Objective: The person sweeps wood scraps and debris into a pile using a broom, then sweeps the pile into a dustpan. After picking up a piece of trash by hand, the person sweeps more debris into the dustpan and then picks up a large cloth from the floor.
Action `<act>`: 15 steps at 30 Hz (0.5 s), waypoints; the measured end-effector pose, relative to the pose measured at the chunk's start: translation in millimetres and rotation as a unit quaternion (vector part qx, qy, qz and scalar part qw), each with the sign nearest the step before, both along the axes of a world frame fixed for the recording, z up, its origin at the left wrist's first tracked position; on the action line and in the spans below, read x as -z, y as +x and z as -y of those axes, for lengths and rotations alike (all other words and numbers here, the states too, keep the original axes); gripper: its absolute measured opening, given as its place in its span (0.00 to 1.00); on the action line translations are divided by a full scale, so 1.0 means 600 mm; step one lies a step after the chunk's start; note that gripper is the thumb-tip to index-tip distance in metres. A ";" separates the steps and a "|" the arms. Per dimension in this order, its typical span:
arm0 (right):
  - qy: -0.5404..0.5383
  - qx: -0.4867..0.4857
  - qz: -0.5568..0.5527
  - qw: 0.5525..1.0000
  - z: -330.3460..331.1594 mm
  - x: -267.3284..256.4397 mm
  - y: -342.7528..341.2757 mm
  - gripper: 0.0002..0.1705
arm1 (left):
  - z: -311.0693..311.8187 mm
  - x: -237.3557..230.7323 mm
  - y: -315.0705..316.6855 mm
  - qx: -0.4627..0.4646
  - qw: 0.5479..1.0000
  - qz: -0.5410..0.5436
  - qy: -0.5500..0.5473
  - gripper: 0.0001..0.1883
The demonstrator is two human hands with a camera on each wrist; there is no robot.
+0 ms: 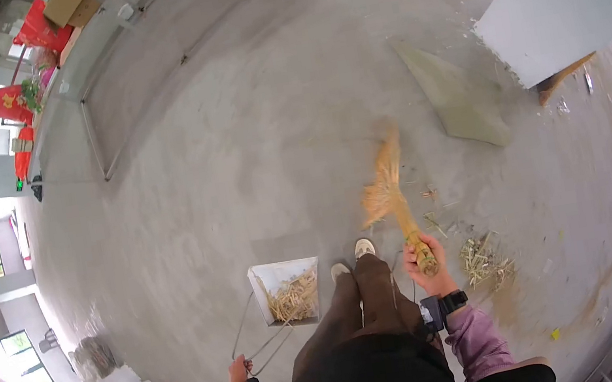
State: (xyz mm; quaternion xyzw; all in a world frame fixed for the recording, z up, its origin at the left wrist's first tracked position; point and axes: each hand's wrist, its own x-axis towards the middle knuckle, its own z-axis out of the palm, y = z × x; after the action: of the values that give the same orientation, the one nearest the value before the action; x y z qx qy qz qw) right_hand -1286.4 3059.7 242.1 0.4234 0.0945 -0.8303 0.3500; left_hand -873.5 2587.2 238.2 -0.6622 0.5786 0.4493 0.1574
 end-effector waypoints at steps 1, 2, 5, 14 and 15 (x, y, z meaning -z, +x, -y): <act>0.029 -0.009 0.015 0.999 0.007 -0.018 -0.002 0.14 | 0.010 0.006 -0.016 -0.015 1.000 0.000 0.003 0.16; 0.058 -0.018 0.031 0.998 0.015 -0.029 -0.002 0.14 | 0.020 0.012 -0.032 -0.030 1.000 0.000 0.006 0.16; 0.048 -0.058 0.067 0.995 0.037 -0.028 0.011 0.14 | 0.037 0.011 -0.084 0.001 1.000 -0.009 0.001 0.16; 0.004 -0.225 -0.143 0.964 0.226 -0.059 -0.087 0.14 | 0.115 0.064 -0.173 0.056 0.997 -0.049 0.013 0.18; 0.057 -0.209 -0.266 0.939 0.248 -0.046 -0.086 0.14 | 0.125 0.061 -0.180 0.074 0.995 -0.059 0.015 0.19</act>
State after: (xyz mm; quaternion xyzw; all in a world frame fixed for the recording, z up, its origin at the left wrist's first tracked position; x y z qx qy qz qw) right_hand -1338.1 2910.9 269.9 0.1770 0.3174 -0.8140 0.4531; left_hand -981.3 2512.0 201.4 -0.5877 0.6275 0.4831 0.1658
